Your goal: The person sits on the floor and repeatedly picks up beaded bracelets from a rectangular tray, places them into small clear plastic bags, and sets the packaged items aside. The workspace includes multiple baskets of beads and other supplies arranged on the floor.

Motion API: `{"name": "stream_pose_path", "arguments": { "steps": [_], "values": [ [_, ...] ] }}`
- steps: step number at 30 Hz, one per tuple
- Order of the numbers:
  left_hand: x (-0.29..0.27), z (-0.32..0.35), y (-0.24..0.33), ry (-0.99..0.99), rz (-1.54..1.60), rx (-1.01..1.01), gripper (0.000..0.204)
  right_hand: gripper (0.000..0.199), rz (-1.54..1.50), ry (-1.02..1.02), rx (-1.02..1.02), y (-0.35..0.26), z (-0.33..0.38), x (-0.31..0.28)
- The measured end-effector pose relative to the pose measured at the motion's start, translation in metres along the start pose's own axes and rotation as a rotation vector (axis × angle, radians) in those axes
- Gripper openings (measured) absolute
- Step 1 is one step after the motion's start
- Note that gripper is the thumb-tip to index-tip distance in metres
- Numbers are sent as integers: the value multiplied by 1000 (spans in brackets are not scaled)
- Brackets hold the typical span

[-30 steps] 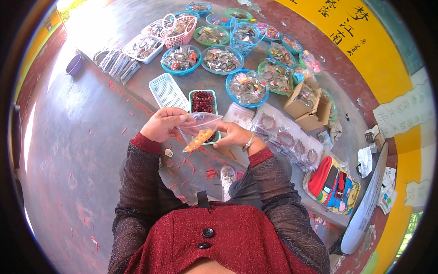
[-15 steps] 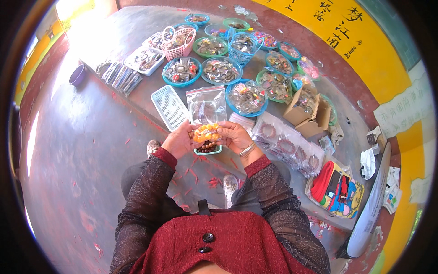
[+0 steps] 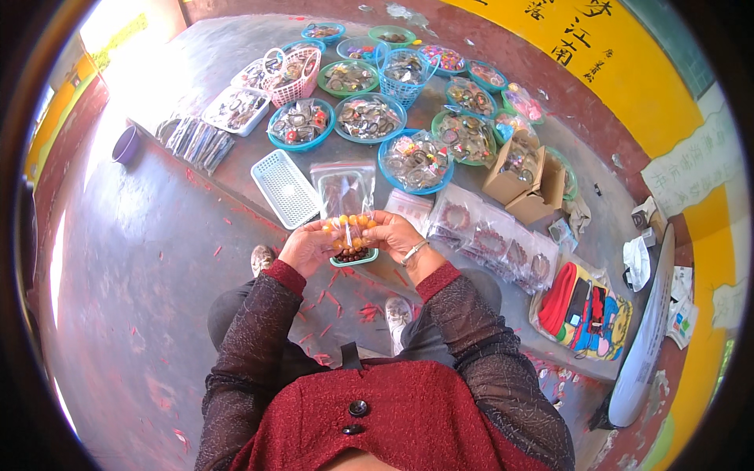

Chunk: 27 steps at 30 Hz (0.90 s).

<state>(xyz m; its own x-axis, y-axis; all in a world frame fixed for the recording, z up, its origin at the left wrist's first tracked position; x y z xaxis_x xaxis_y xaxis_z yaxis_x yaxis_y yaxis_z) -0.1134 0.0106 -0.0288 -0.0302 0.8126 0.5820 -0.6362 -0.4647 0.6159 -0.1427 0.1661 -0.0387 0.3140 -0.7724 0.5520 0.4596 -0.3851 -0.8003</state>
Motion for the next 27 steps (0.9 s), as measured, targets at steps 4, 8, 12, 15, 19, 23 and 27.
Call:
{"name": "stream_pose_path", "arguments": {
  "steps": [4, 8, 12, 15, 19, 23, 27],
  "values": [
    [-12, -4, -4, 52, -29, 5, 21, 26, -25, 95, 65, 5, -2, 0],
    [-4, -1, -2, 1, -46, 17, 25, 26, -73, 89, 51, 10, -4, -2],
    [11, 0, -3, -92, -34, 4, 25, 27, -128, 69, -30, 8, -5, -3],
    [6, 4, 2, -46, -40, 49, 25, 28, -150, 113, -71, 9, -9, 0],
    [20, 7, 6, -12, -111, 72, 25, 26, -117, 143, -21, 4, 0, 6],
    [28, 4, 0, -39, -164, 24, 29, 25, -233, 120, -71, -10, 8, -6],
    [28, 0, -1, -11, -251, 14, 34, 26, -276, 205, -227, -54, 43, -23]
  ]
}}
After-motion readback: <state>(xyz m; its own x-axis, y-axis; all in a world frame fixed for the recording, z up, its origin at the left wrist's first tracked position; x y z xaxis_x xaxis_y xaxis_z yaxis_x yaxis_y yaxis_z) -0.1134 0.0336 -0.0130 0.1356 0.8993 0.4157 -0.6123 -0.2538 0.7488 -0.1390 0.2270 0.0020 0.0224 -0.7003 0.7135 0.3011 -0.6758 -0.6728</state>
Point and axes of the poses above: each hand's wrist, its own z-axis away from the middle knuckle, its own x-axis out of the palm, y = z × x, the point moved 6 cm from there along -z, towards the middle knuckle, and after that the axes turned 6 degrees about -x, right-handed, at the moved point
